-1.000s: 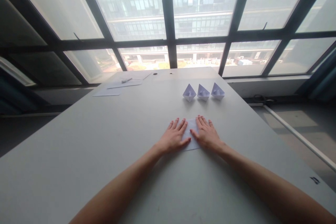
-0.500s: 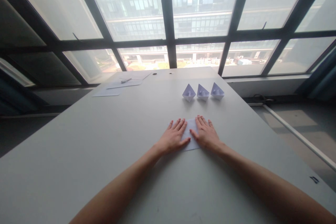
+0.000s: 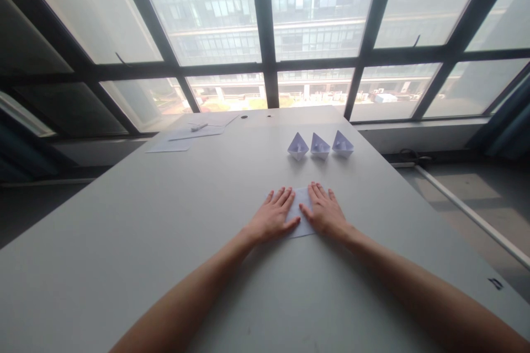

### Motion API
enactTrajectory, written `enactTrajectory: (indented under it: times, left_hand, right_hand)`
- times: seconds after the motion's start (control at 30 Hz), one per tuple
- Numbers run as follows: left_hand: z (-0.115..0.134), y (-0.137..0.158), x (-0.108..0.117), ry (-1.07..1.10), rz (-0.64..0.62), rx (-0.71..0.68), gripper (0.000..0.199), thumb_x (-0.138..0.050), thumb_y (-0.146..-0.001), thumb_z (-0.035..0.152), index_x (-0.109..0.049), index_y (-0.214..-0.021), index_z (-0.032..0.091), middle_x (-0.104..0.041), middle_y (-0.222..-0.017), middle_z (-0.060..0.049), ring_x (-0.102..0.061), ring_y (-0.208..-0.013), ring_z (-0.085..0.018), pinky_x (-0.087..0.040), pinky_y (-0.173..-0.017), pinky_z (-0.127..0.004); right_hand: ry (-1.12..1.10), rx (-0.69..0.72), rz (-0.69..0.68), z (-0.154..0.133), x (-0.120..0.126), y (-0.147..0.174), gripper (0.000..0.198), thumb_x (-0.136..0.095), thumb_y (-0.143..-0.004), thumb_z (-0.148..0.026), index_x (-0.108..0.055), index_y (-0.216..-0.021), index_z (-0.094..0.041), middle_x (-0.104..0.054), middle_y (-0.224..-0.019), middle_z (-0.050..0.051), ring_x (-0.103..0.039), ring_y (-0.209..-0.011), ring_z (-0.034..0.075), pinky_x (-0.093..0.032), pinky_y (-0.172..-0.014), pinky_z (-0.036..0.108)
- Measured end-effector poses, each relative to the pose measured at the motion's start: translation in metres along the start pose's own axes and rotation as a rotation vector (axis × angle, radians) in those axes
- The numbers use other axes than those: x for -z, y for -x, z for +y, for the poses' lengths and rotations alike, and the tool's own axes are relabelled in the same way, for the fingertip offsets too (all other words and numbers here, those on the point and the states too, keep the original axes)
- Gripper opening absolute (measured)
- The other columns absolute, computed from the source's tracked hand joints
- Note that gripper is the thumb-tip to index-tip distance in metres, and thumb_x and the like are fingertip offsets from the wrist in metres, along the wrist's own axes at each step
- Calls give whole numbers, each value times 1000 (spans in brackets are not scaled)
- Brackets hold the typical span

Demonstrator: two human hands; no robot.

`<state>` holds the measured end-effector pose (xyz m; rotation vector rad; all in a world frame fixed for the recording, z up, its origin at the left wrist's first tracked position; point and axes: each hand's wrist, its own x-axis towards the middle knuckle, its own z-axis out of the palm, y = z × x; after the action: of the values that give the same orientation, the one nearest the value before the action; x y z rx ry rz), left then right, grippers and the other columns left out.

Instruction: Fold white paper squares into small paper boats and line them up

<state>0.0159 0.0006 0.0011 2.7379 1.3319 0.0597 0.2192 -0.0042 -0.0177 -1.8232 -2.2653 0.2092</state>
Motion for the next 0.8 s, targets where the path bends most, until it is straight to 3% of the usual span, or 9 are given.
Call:
enactTrajectory:
  times: [0.53, 0.7, 0.8]
  left_hand:
    - [0, 0, 0, 0, 4, -4, 80, -20, -96, 68, -17, -157, 17, -14, -163, -9, -7, -151, -25, -5, -121, -43]
    - [0, 0, 1, 1, 3, -3, 79, -20, -96, 68, -16, -158, 18, -15, -163, -9, -6, -151, -25, -5, -121, -43]
    - [0, 0, 0, 2, 8, -7, 80, -20, -96, 68, -16, -158, 17, -14, -163, -9, -7, -151, -25, -5, -121, -42]
  right_hand:
    - [3, -1, -14, -1, 2, 1, 76, -31, -97, -52, -23, -154, -3, -19, -161, 15, -12, -150, 25, -6, -121, 48]
    - [-56, -24, -21, -1, 7, -1, 73, -21, -100, -55, -25, -154, -6, -21, -161, 13, -14, -150, 23, -8, -121, 47]
    - [-66, -48, 39, -1, 11, -1, 68, -19, -101, -49, -28, -153, -7, -22, -161, 12, -16, -149, 22, -10, -121, 45]
